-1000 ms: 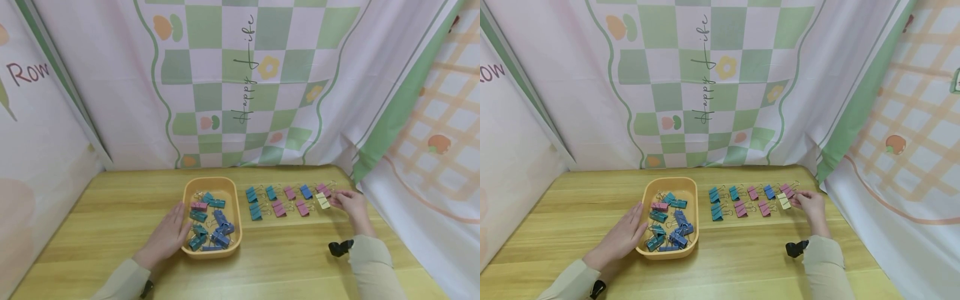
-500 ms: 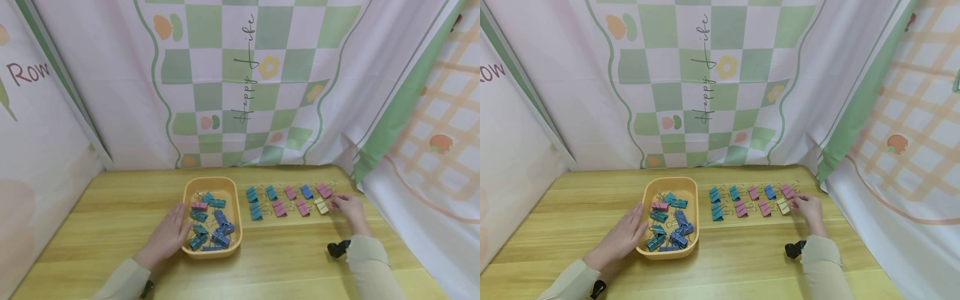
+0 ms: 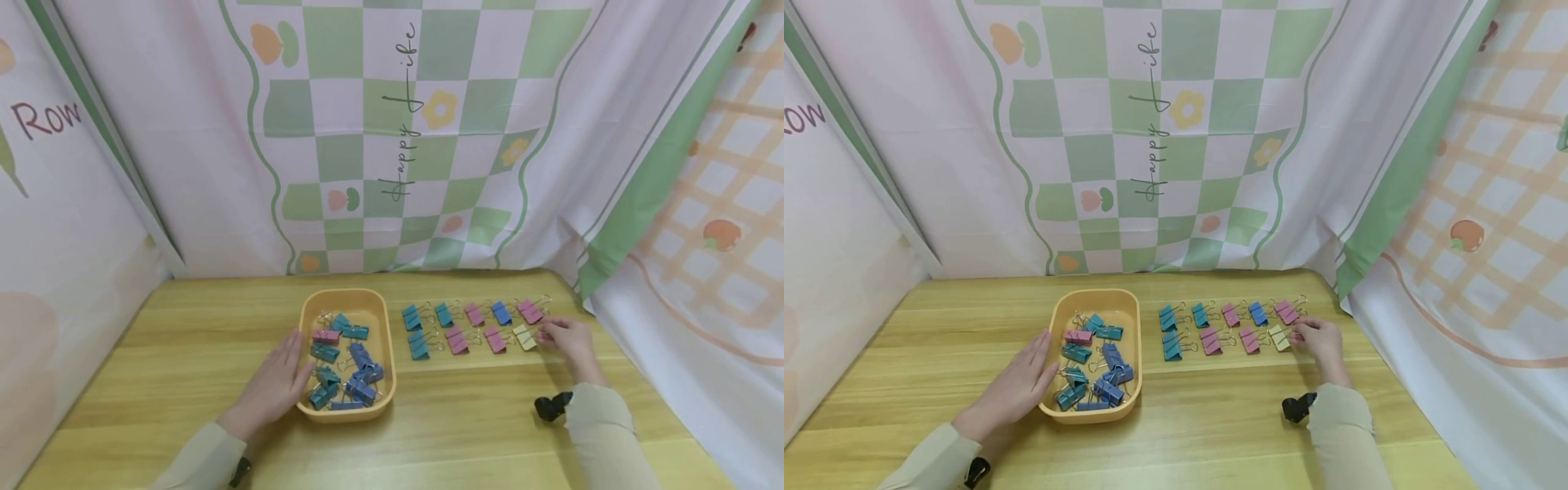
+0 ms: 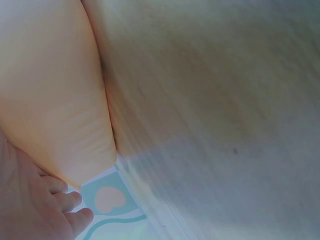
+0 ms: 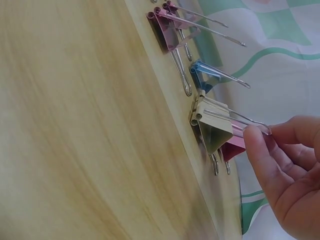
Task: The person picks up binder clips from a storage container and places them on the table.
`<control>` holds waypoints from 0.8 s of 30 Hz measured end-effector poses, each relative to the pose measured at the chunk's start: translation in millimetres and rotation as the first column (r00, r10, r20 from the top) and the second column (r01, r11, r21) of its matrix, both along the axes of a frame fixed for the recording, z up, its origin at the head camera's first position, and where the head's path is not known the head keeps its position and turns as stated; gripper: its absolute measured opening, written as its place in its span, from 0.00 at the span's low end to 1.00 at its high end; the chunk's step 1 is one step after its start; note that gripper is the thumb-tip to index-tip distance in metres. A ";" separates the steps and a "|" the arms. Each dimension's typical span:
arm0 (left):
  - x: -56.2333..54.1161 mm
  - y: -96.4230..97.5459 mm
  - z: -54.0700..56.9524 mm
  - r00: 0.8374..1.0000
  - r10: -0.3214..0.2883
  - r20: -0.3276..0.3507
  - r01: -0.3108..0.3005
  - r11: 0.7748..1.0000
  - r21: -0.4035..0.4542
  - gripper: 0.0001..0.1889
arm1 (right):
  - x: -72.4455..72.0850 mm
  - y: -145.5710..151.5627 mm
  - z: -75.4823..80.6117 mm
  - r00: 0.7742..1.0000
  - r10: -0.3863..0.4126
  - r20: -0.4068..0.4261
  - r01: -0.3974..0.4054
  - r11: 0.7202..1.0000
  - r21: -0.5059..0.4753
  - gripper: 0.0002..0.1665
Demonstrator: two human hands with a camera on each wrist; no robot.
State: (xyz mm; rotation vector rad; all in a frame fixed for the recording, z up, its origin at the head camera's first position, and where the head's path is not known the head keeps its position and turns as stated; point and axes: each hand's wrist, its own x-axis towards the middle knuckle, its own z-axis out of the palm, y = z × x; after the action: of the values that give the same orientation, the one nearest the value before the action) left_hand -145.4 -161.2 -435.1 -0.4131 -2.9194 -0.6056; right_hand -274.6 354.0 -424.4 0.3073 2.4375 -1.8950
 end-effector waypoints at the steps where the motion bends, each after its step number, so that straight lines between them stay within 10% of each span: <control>1: 0.1 0.1 0.3 1.000 0.000 0.000 0.000 1.000 0.002 0.33 | 0.2 0.0 0.2 1.000 0.000 0.002 0.000 1.000 0.009 0.24; 12: 0.5 0.4 -0.7 1.000 0.002 0.006 -0.002 1.000 -0.011 0.33 | 0.1 2.3 4.7 1.000 -0.015 -0.022 0.016 0.999 0.031 0.26; 24: 1.1 0.6 1.1 1.000 0.006 0.024 -0.006 1.000 0.002 0.33 | 3.2 -32.6 49.1 0.978 0.051 -0.202 -0.023 0.990 0.138 0.26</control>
State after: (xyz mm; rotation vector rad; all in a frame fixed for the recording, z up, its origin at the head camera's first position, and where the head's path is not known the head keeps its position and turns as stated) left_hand -144.3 -160.6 -434.0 -0.3998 -2.9413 -0.6174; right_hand -271.4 321.4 -375.3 0.0722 2.6887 -1.8344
